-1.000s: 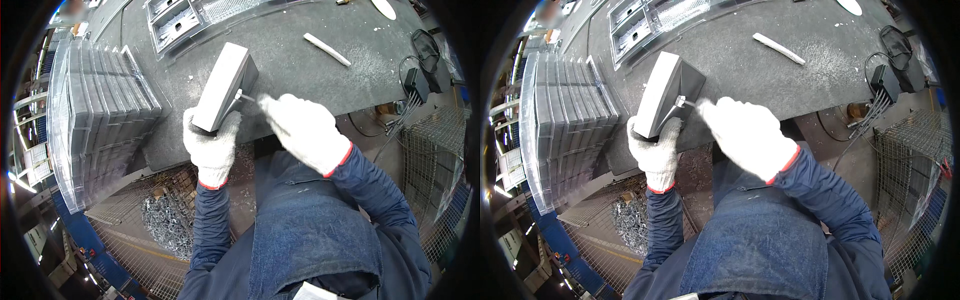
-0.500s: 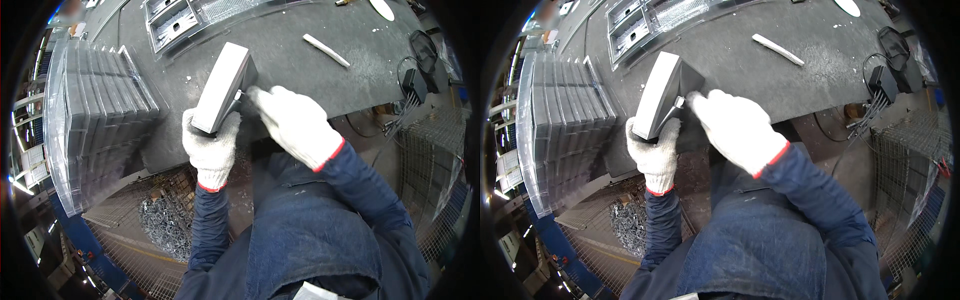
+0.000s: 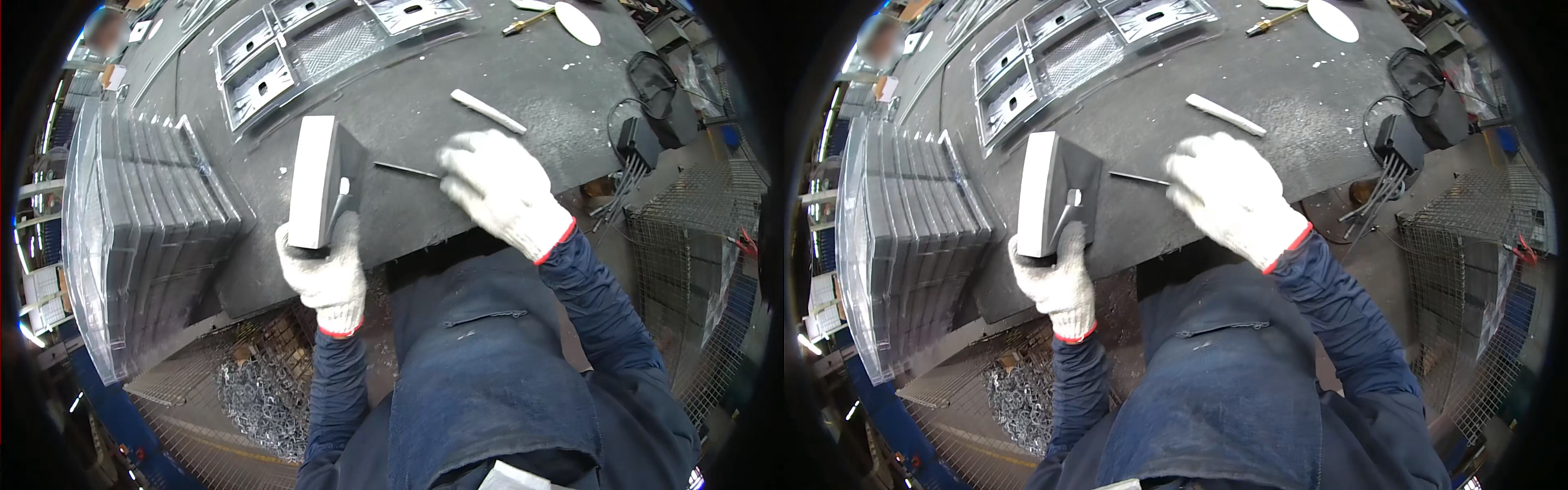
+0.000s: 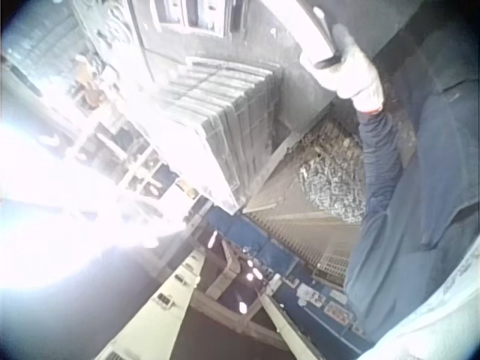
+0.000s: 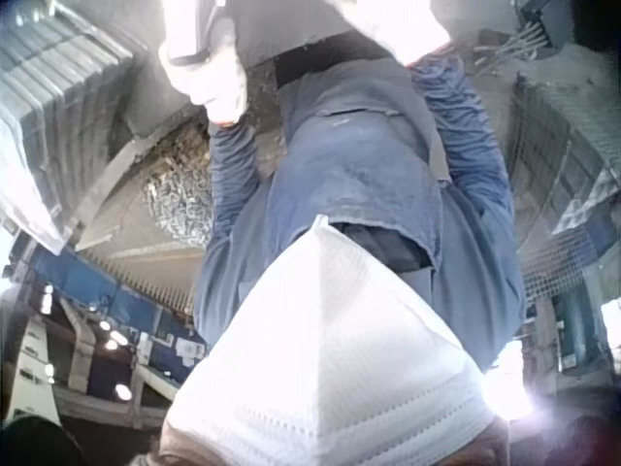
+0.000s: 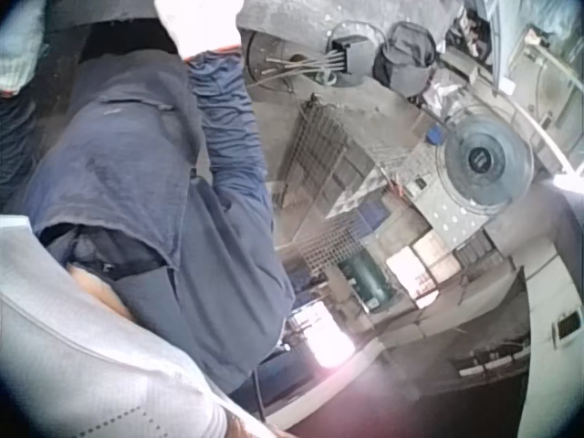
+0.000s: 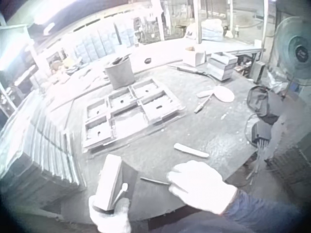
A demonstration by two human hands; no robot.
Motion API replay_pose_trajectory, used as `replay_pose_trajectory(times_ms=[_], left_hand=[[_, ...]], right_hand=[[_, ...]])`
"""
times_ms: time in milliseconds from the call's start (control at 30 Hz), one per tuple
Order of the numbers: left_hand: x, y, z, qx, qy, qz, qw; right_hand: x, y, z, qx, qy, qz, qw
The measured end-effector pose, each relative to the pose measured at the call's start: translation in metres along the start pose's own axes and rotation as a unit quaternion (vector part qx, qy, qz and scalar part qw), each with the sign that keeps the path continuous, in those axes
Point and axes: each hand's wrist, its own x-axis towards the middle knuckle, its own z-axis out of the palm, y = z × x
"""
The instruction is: The person files the edges and holes of a metal component by hand at a workbench.
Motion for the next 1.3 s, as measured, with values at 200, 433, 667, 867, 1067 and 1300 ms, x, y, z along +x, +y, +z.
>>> replay_pose_trajectory(times_ms=[200,433,667,867,1067,1300], left_hand=[[0.005,0.010,0.004,-0.033,-0.012,-0.021,0.999],[0.003,-0.003,-0.005,-0.013,-0.025,-0.024,0.999],[0.008,0.008,-0.001,0.006,-0.027,-0.030,0.999],[0.008,0.012,0.000,0.016,-0.032,0.013,0.999],[0.006,0.006,-0.004,0.059,-0.032,0.008,0.998],[0.006,0.003,-0.004,0.045,-0.047,-0.006,0.998]], right_hand=[[0.010,0.083,0.008,-0.217,0.056,0.118,0.967],[0.011,-0.008,-0.019,0.188,-0.027,0.135,0.972],[0.008,-0.042,0.034,0.289,0.000,0.064,0.955],[0.038,-0.057,0.060,0.208,0.007,0.034,0.978],[0.042,-0.056,0.028,0.268,-0.107,0.108,0.951],[0.043,-0.062,0.041,0.366,-0.042,0.174,0.913]])
